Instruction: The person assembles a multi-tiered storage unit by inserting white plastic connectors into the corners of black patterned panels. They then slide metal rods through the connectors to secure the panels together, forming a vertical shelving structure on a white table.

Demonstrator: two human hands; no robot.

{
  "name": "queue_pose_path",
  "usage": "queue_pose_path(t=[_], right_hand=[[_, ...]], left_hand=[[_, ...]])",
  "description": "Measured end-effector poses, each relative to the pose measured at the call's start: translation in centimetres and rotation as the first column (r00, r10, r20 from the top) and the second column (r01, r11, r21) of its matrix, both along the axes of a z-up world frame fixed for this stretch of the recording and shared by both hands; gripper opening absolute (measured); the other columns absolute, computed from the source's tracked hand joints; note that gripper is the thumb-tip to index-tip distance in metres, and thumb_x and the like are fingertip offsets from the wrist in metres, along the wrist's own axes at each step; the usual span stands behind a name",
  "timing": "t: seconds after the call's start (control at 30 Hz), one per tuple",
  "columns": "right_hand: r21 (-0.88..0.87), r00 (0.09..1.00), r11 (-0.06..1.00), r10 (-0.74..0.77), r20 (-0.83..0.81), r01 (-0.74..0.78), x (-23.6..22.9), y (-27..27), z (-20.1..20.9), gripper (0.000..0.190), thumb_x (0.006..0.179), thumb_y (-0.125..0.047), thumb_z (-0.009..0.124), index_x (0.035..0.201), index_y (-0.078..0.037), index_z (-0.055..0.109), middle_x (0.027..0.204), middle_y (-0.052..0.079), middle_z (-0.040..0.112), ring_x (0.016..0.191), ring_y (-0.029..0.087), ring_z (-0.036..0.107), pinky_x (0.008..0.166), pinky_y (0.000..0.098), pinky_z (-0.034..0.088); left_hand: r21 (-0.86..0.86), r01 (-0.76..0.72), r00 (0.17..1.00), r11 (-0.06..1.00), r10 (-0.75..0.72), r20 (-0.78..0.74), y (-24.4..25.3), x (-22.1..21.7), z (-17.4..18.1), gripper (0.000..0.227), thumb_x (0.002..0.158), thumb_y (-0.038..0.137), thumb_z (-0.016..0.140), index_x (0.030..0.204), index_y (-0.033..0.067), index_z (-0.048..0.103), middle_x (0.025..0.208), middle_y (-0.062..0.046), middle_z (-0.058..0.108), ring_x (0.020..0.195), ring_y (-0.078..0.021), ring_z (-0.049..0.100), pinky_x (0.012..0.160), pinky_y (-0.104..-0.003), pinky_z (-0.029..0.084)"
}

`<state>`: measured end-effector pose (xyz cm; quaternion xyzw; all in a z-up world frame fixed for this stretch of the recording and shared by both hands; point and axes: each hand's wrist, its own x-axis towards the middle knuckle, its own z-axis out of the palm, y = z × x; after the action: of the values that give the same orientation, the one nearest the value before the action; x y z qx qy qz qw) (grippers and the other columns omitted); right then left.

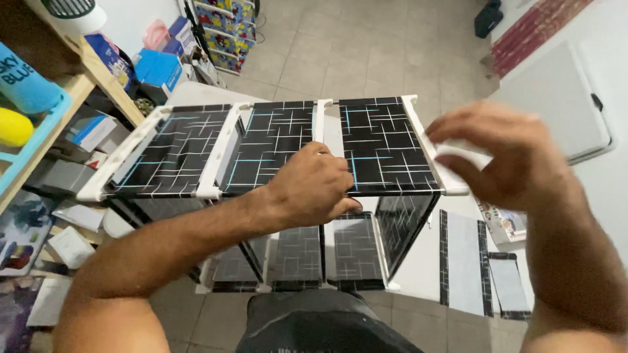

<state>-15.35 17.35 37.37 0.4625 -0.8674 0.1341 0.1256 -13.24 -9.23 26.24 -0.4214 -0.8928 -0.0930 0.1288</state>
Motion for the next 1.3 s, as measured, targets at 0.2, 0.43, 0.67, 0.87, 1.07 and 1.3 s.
queue_pose_path(t=[0.2, 0.43, 0.67, 0.87, 1.07, 1.3], right_hand=[[0.293, 0.984, 0.943, 0.124, 0.131, -0.158, 5.0, -3.2, -7.9, 0.051, 0.090, -0.048, 0.072, 0.119, -0.007, 0.065, 0.123, 0.016, 0.069, 0.125, 0.034, 0.061, 0.114, 0.0529, 0.040], [0.125, 0.944, 0.972, 0.154, 0.292, -0.197, 6.4, -2.1, -14.1, 0.051, 0.086, -0.051, 0.077, 0.102, -0.007, 0.058, 0.119, 0.015, 0.068, 0.128, 0.035, 0.060, 0.116, 0.0538, 0.039], [0.136, 0.961, 0.979, 0.114, 0.251, -0.152, 6.1, 0.7, -22.4, 0.035, 0.081, -0.037, 0.079, 0.097, -0.012, 0.060, 0.095, 0.005, 0.068, 0.114, 0.025, 0.066, 0.119, 0.0500, 0.037], [0.076, 0.978, 0.987, 0.131, 0.160, -0.144, 7.6, 0.7, -23.4, 0.034, 0.082, -0.048, 0.074, 0.077, -0.017, 0.061, 0.072, 0.000, 0.058, 0.080, 0.021, 0.062, 0.099, 0.0487, 0.041], [-0.103, 0.932, 0.950, 0.311, 0.188, -0.296, 9.7, 1.7, -26.0, 0.034, 0.100, -0.037, 0.057, 0.073, -0.018, 0.061, 0.066, -0.002, 0.055, 0.070, 0.021, 0.057, 0.082, 0.0430, 0.041], [-0.187, 0.884, 0.919, 0.387, 0.263, -0.347, 7.5, 4.5, -24.1, 0.041, 0.104, -0.042, 0.053, 0.075, -0.015, 0.059, 0.068, 0.001, 0.055, 0.067, 0.023, 0.058, 0.085, 0.0467, 0.042]], left_hand=[[-0.138, 0.290, 0.889, 0.947, -0.213, 0.405, 1.4, 2.0, -0.5, 0.015, 0.092, 0.024, 0.062, 0.088, 0.0114, 0.070, 0.082, -0.003, 0.070, 0.081, -0.0223, 0.069, 0.106, -0.048, 0.043], [-0.033, 0.473, 0.880, 0.881, -0.469, 0.078, 1.9, 3.0, -8.8, 0.016, 0.096, 0.020, 0.058, 0.097, 0.0067, 0.068, 0.092, -0.007, 0.066, 0.086, -0.0272, 0.073, 0.097, -0.043, 0.048], [0.085, 0.525, 0.834, 0.847, -0.532, 0.147, 3.5, 1.5, -13.6, 0.025, 0.097, 0.031, 0.061, 0.094, 0.0078, 0.070, 0.084, -0.007, 0.067, 0.088, -0.0258, 0.070, 0.109, -0.047, 0.043], [-0.024, 0.531, 0.842, 0.847, -0.524, 0.133, 5.7, 2.7, -15.2, 0.038, 0.087, 0.047, 0.069, 0.095, 0.0104, 0.074, 0.087, -0.008, 0.074, 0.096, -0.0221, 0.068, 0.123, -0.054, 0.024], [0.328, 0.639, 0.752, 0.696, -0.655, -0.076, 7.1, 6.2, -19.1, 0.032, 0.098, 0.028, 0.052, 0.084, 0.0037, 0.067, 0.078, -0.010, 0.064, 0.084, -0.0279, 0.060, 0.110, -0.057, 0.041], [0.304, 0.583, 0.773, 0.753, -0.630, 0.078, 6.8, 4.5, -18.2, 0.033, 0.101, 0.031, 0.052, 0.085, 0.0051, 0.067, 0.080, -0.008, 0.062, 0.085, -0.0261, 0.061, 0.111, -0.053, 0.039]])
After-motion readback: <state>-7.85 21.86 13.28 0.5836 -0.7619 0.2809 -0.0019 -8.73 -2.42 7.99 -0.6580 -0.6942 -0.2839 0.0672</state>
